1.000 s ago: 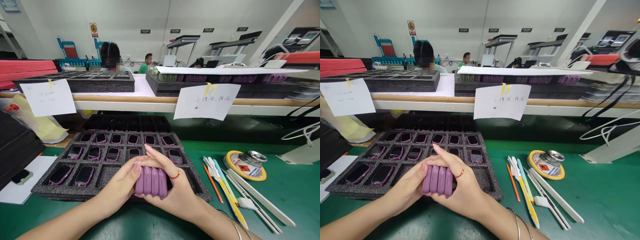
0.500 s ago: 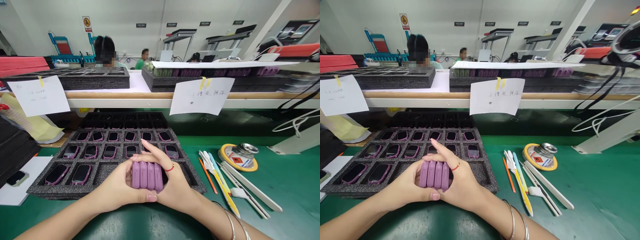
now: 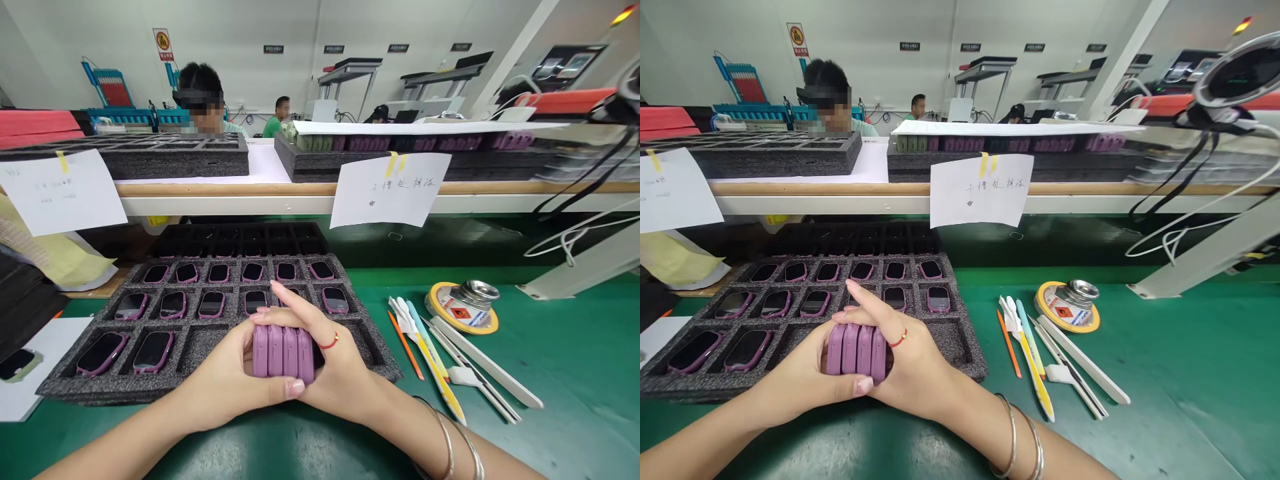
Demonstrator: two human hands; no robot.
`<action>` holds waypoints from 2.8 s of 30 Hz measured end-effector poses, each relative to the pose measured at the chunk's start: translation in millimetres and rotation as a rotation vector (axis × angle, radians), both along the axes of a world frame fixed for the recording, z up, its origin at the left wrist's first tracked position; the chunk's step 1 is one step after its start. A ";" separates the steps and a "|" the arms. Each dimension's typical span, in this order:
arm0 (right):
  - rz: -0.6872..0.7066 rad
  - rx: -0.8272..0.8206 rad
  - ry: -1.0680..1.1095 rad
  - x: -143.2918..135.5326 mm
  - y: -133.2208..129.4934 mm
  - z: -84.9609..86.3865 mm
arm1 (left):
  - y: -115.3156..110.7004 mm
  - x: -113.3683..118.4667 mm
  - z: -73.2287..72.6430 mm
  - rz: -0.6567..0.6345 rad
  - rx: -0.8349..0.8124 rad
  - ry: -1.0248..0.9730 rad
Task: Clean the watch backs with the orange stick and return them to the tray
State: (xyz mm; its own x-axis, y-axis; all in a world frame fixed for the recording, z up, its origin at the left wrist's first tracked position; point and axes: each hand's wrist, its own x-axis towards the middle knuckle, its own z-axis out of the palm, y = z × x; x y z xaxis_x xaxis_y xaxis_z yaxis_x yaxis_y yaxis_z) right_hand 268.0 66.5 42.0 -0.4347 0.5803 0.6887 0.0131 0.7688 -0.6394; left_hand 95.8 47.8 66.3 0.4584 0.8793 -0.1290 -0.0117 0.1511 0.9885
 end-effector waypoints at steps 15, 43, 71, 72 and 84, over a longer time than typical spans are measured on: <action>0.029 -0.110 -0.013 0.7 2.6 -1.1 | -7.4 6.9 -2.6 0.144 -0.015 0.079; 0.048 -0.065 -0.051 1.4 1.7 -3.6 | -6.6 10.1 -1.9 0.178 0.012 0.112; 0.282 -0.743 0.102 5.7 2.9 8.6 | -13.0 -1.0 -4.7 0.179 0.545 0.182; 0.295 -0.750 0.085 6.1 2.6 9.5 | -12.8 -1.3 -5.6 0.180 0.552 0.191; 0.268 -0.895 0.110 2.0 1.3 7.3 | -7.9 -1.4 -12.2 0.089 0.766 0.228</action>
